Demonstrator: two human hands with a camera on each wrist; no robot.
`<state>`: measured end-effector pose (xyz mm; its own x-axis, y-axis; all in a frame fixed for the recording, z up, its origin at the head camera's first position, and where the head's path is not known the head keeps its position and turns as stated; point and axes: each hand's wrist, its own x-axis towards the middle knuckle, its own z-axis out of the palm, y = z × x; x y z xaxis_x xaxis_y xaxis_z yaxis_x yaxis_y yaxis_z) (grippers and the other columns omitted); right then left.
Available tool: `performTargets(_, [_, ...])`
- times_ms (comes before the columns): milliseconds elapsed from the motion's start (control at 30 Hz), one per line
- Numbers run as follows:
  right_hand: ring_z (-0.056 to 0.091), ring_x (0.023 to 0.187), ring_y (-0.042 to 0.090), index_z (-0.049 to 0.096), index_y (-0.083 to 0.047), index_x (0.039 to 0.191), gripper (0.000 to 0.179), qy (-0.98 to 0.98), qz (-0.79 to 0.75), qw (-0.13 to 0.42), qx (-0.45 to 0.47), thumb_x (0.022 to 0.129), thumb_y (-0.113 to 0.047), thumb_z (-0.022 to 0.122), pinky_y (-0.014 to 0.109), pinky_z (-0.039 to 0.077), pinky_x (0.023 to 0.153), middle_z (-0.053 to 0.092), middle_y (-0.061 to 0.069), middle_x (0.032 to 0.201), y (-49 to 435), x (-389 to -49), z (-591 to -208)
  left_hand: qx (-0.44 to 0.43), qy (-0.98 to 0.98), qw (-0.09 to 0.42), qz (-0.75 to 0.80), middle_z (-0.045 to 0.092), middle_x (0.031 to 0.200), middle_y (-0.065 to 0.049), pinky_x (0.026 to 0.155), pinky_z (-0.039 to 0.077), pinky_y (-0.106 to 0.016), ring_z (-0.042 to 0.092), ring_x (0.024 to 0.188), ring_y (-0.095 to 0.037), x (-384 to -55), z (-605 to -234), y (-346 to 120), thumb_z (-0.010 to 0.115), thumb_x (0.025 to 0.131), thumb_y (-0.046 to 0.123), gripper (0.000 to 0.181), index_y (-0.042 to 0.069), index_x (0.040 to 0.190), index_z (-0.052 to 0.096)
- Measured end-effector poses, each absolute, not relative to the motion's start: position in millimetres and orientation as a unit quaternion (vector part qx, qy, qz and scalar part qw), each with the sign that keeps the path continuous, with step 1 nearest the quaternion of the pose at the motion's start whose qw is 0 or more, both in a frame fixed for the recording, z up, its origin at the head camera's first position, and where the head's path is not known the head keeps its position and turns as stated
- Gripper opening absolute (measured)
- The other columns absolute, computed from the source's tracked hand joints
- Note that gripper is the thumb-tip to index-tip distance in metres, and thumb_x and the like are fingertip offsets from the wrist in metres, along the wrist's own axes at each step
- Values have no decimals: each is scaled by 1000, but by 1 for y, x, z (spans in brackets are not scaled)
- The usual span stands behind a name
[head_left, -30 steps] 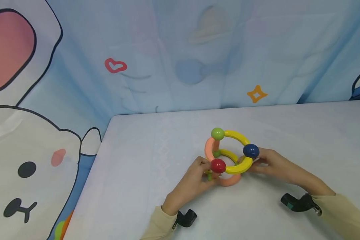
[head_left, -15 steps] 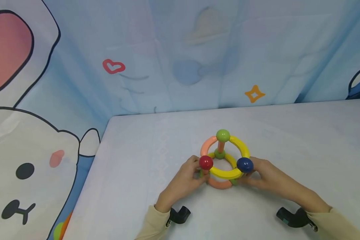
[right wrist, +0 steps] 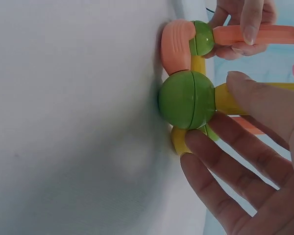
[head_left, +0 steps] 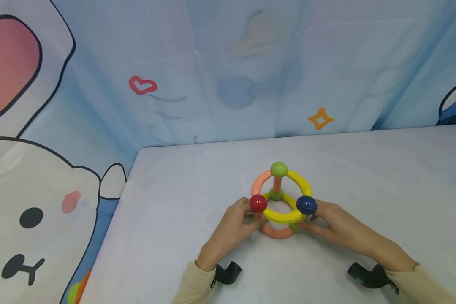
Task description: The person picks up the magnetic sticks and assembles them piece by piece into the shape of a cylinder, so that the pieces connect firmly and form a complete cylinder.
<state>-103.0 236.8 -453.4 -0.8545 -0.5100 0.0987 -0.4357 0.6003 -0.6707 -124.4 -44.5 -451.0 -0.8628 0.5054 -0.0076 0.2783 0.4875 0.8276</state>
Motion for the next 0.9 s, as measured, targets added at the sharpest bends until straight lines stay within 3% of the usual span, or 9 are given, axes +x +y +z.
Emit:
performTargets(133, [64, 89, 7, 69, -17, 113, 30, 892, -355, 58, -273, 88, -16, 86, 31, 59, 76, 70, -11, 103, 238, -106, -452, 232, 848, 126, 460, 59, 95, 2, 95, 57, -26, 65, 100, -12, -126, -452, -44, 79, 96, 15, 11, 9, 99, 71])
performTargets(233, [65, 94, 9, 68, -11, 120, 36, 886, -363, 92, -275, 88, -16, 86, 31, 60, 80, 70, -7, 110, 244, -110, -450, 234, 846, 125, 463, 58, 93, 3, 94, 57, -25, 64, 98, -10, -126, -452, -43, 80, 95, 15, 13, 10, 95, 69])
performTargets(367, [63, 102, 7, 66, -5, 126, 35, 858, -419, 128, -267, 93, -5, 77, 27, 59, 86, 68, 0, 118, 262, -124, -450, 240, 844, 121, 465, 58, 93, 3, 93, 56, -24, 64, 98, -7, -127, -453, -44, 80, 95, 17, 14, 10, 92, 68])
performTargets(500, [62, 107, 10, 66, -2, 128, 33, 846, -464, 95, -246, 96, 4, 70, 26, 57, 88, 68, 6, 120, 263, -145, -452, 240, 845, 122, 463, 60, 94, 3, 93, 57, -24, 64, 97, -6, -128, -452, -45, 80, 95, 17, 13, 10, 94, 69])
performTargets(667, [65, 111, 27, 65, -3, 128, 34, 851, -463, 73, -238, 96, -7, 76, 40, 57, 92, 70, 10, 122, 236, -167, -452, 241, 848, 119, 456, 62, 97, 3, 94, 56, -24, 66, 100, -7, -128, -454, -47, 82, 93, 15, 14, 11, 99, 70])
performTargets(900, [70, 101, 20, 69, -5, 113, 20, 829, -483, 60, -276, 95, -5, 77, 29, 58, 92, 73, 1, 106, 213, -182, -451, 248, 849, 118, 452, 66, 99, 4, 96, 56, -25, 67, 104, -9, -130, -455, -49, 83, 91, 13, 16, 12, 93, 68])
